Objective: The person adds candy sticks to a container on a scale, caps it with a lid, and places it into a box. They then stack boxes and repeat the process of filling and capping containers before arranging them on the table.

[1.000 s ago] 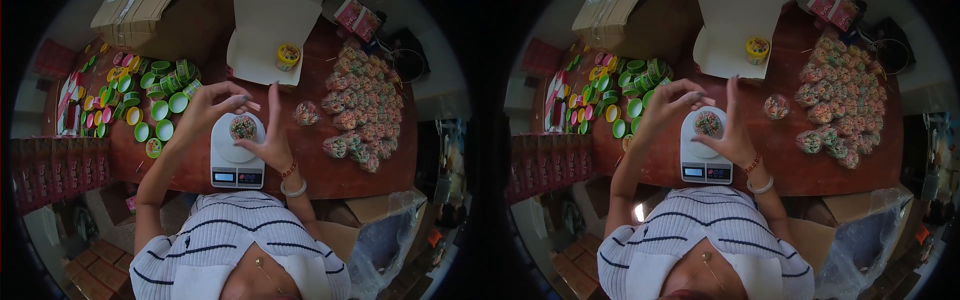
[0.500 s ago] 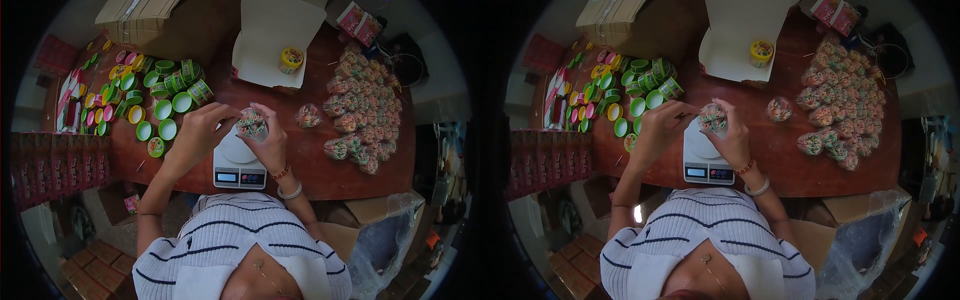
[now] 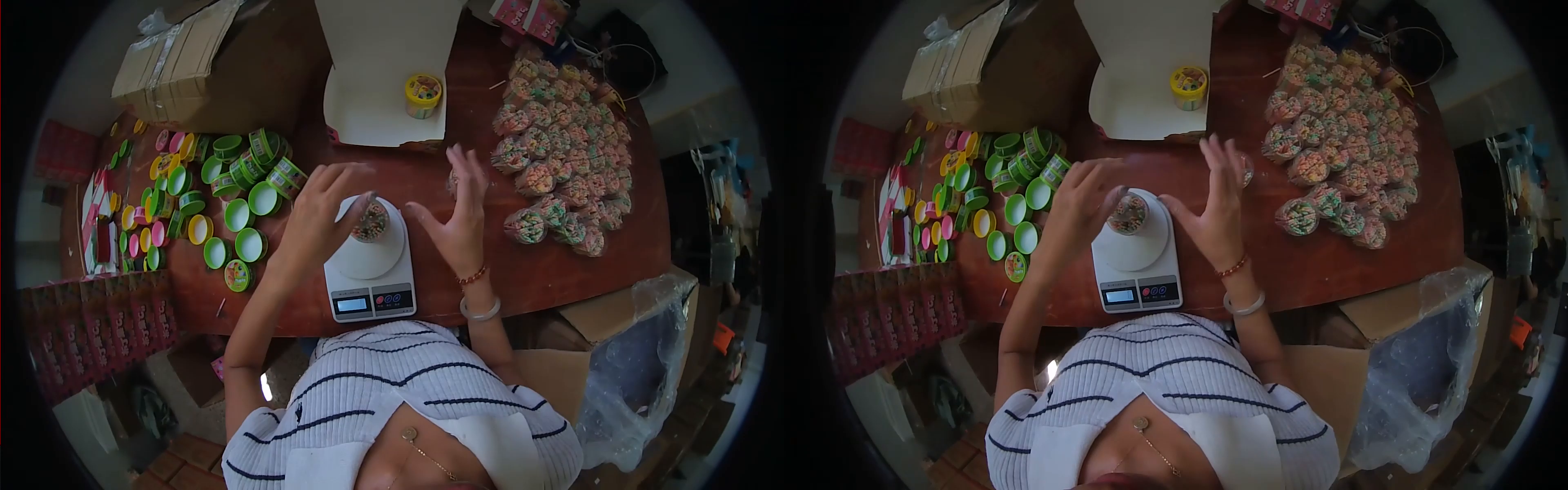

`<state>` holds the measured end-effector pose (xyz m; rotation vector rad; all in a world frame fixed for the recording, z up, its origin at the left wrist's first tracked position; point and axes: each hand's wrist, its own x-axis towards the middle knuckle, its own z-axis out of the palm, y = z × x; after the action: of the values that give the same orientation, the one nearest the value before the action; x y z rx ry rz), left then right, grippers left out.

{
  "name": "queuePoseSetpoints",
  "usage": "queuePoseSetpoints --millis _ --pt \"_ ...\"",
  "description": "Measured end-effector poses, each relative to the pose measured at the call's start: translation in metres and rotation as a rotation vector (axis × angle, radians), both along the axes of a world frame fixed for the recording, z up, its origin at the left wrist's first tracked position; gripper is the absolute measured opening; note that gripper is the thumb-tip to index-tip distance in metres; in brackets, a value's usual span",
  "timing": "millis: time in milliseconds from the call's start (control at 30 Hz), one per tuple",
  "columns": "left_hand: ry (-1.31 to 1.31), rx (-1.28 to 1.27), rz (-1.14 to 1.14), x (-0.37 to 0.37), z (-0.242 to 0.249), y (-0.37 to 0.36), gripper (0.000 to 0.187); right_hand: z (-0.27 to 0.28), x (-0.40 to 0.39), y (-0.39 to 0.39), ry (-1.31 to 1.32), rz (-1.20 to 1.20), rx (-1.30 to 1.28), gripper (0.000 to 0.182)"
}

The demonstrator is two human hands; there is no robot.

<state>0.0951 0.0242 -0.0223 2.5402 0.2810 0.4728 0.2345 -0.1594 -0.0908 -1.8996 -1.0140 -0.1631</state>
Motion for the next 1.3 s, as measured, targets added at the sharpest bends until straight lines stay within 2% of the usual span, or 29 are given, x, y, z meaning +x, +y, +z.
queuePoseSetpoints --millis 33,67,100,167,200,267,300,333,367,400,433,467,533,633,767,833,867,933,967,1033,1067,1133,1200,1300 --pt "0.081 -0.081 0.01 0.012 0.005 0.003 0.03 0.005 0.017 -0.001 -0.218 -0.128 -0.129 0.09" --pt "0.099 -0.114 -0.087 0.027 0.002 0.009 0.038 -0.007 0.032 -0.002 -0.265 -0.182 -0.22 0.081" --pt "0.102 -0.116 -0.127 0.044 -0.004 0.013 0.038 -0.021 0.042 -0.004 -0.26 -0.222 -0.229 0.081" --pt "0.129 -0.079 -0.348 0.08 -0.017 0.012 0.046 -0.039 0.057 -0.007 0.069 -0.082 -0.141 0.066" --pt "0.134 0.008 -0.427 0.094 -0.02 0.007 0.059 -0.037 0.055 -0.006 0.135 -0.097 0.002 0.052" --pt "0.161 -0.011 -0.505 0.113 -0.023 -0.008 0.064 -0.037 0.047 -0.007 0.528 0.001 0.246 0.046" --pt "0.197 -0.03 -0.553 0.12 -0.026 -0.015 0.07 -0.038 0.039 -0.004 0.618 -0.015 0.36 0.038" --pt "0.243 -0.075 -0.554 0.127 -0.029 -0.021 0.074 -0.04 0.037 -0.007 0.615 -0.038 0.366 0.038" --pt "0.246 -0.071 -0.576 0.13 -0.03 -0.027 0.074 -0.045 0.037 -0.01 0.838 -0.014 0.52 0.042" --pt "0.274 0.052 -0.547 0.13 -0.027 -0.035 0.07 -0.047 0.037 -0.012 1.057 0.017 0.68 0.049" --pt "0.299 0.177 -0.514 0.13 -0.023 -0.041 0.067 -0.046 0.036 -0.015 1.286 0.03 0.794 0.064" --pt "0.301 0.184 -0.532 0.131 -0.019 -0.046 0.067 -0.051 0.037 -0.017 1.281 0.018 0.811 0.064" --pt "0.268 0.384 -0.545 0.132 -0.013 -0.054 0.063 -0.062 0.038 -0.019 1.544 0.229 1.028 0.061" --pt "0.288 0.405 -0.495 0.135 -0.011 -0.066 0.062 -0.068 0.038 -0.015 1.609 0.264 1.099 0.058" --pt "0.357 0.418 -0.469 0.141 -0.001 -0.073 0.061 -0.059 0.038 -0.016 1.551 0.195 1.2 0.049" --pt "0.388 0.278 -0.455 0.144 -0.003 -0.068 0.061 -0.054 0.04 -0.017 1.287 0.062 1.075 0.045" --pt "0.388 0.284 -0.467 0.148 -0.01 -0.063 0.061 -0.052 0.042 -0.018 1.281 0.055 1.086 0.045" --pt "0.357 0.245 -0.497 0.153 -0.032 -0.051 0.07 -0.043 0.043 -0.02 0.7 -0.088 0.708 0.04" --pt "0.357 0.246 -0.504 0.156 -0.039 -0.049 0.07 -0.033 0.041 -0.024 0.635 -0.114 0.543 0.039" --pt "0.481 0.019 -0.472 0.162 -0.049 -0.046 0.07 -0.04 0.041 -0.014 0.178 -0.206 0.308 0.042" --pt "0.48 0.02 -0.477 0.162 -0.062 -0.039 0.07 -0.044 0.038 -0.01 0.117 -0.187 0.243 0.048" --pt "0.505 -0.002 -0.648 0.16 -0.082 -0.024 0.066 -0.044 0.03 -0.004 0.078 -0.197 0.17 0.051" --pt "0.546 -0.047 -0.647 0.151 -0.071 -0.019 0.063 -0.047 0.024 -0.002 0.012 -0.185 0.075 0.058" --pt "0.434 -0.023 -0.606 0.142 -0.039 -0.019 0.062 -0.039 0.021 -0.005 -0.03 -0.194 0.034 0.057"
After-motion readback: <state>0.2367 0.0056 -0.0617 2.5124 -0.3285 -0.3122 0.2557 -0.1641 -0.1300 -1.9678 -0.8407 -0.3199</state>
